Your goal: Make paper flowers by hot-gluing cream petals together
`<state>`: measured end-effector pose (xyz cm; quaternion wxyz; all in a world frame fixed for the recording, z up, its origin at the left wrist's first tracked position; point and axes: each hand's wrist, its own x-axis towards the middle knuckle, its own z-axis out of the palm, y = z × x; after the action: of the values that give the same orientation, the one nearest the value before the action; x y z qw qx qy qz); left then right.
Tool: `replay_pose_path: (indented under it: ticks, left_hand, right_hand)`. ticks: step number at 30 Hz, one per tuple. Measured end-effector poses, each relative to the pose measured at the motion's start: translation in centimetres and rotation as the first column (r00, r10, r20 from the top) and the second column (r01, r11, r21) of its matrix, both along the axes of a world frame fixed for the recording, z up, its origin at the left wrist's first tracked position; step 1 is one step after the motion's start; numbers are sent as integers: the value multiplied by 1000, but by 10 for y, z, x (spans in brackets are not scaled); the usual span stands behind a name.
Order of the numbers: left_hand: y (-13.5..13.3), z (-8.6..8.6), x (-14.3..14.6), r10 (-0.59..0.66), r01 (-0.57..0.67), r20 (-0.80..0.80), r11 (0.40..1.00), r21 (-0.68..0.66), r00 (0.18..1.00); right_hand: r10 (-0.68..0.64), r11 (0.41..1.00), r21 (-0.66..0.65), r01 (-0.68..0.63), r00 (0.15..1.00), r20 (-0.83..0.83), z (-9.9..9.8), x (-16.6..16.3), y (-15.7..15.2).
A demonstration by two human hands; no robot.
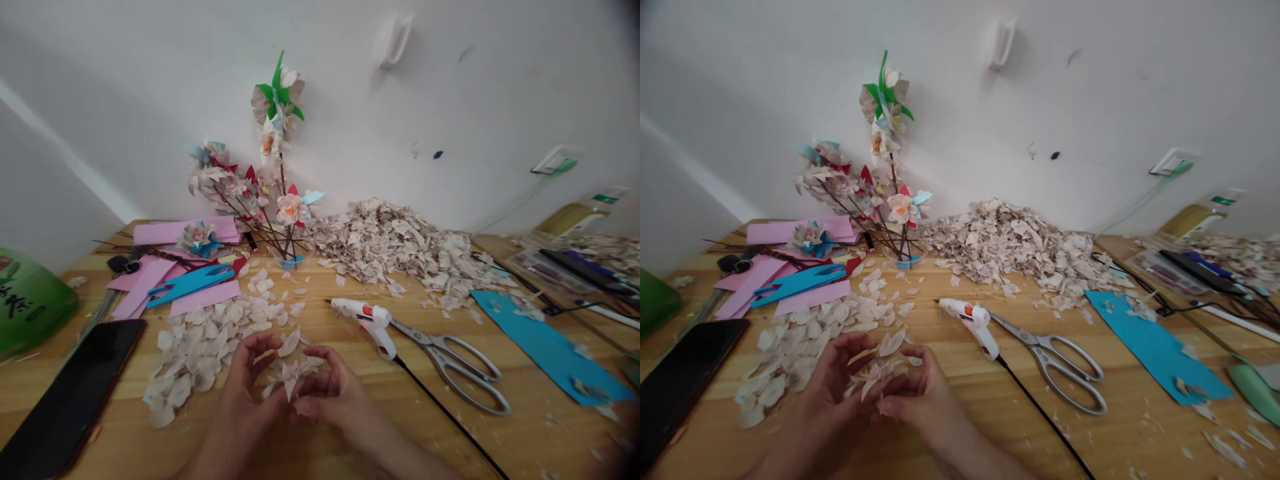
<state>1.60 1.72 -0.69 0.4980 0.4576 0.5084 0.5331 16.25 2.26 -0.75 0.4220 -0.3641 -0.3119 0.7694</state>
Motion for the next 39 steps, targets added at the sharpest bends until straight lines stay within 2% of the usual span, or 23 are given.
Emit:
replay_pose_path:
  ticks: [5,13,15,18,21,24,27,29,32,35,39]
  left_hand:
    - [-4,-2,-3,11,10,-142,990,144,990]
    - [-5,-4,-11,85,23,-390,964,265,917]
    - [-6,-5,-14,123,44,-423,930,366,898]
    - [-6,-4,-16,148,104,-401,834,542,904]
    - [-4,1,-16,186,111,-413,794,598,892]
    - [-3,5,-15,219,107,-451,797,594,865]
    - [-4,3,-13,216,108,-511,840,532,832]
    - [-4,-1,-13,182,112,-552,883,455,814]
    - [-4,-4,-14,56,151,-565,937,314,823]
    - [-3,-1,-18,-7,119,-493,973,196,870]
    - [1,14,-24,136,-93,-215,976,198,967]
  right_hand:
    - [-101,995,9,101,994,51,-2,1,1]
    - [-44,997,65,44,999,13,3,-2,0]
    - [-76,995,69,74,997,31,5,-4,-1]
    - [-173,981,100,165,982,77,4,-6,-4]
    - [-197,973,153,175,971,137,4,-5,-9]
    - [-225,957,233,174,950,217,6,-2,-13]
    - [-264,943,271,193,930,256,8,2,-13]
    - [-284,940,265,214,921,265,9,5,-10]
    - [-328,922,301,243,903,277,7,10,-3]
    - [-376,891,384,244,870,319,3,15,2]
    - [-405,876,429,221,821,404,-1,18,5]
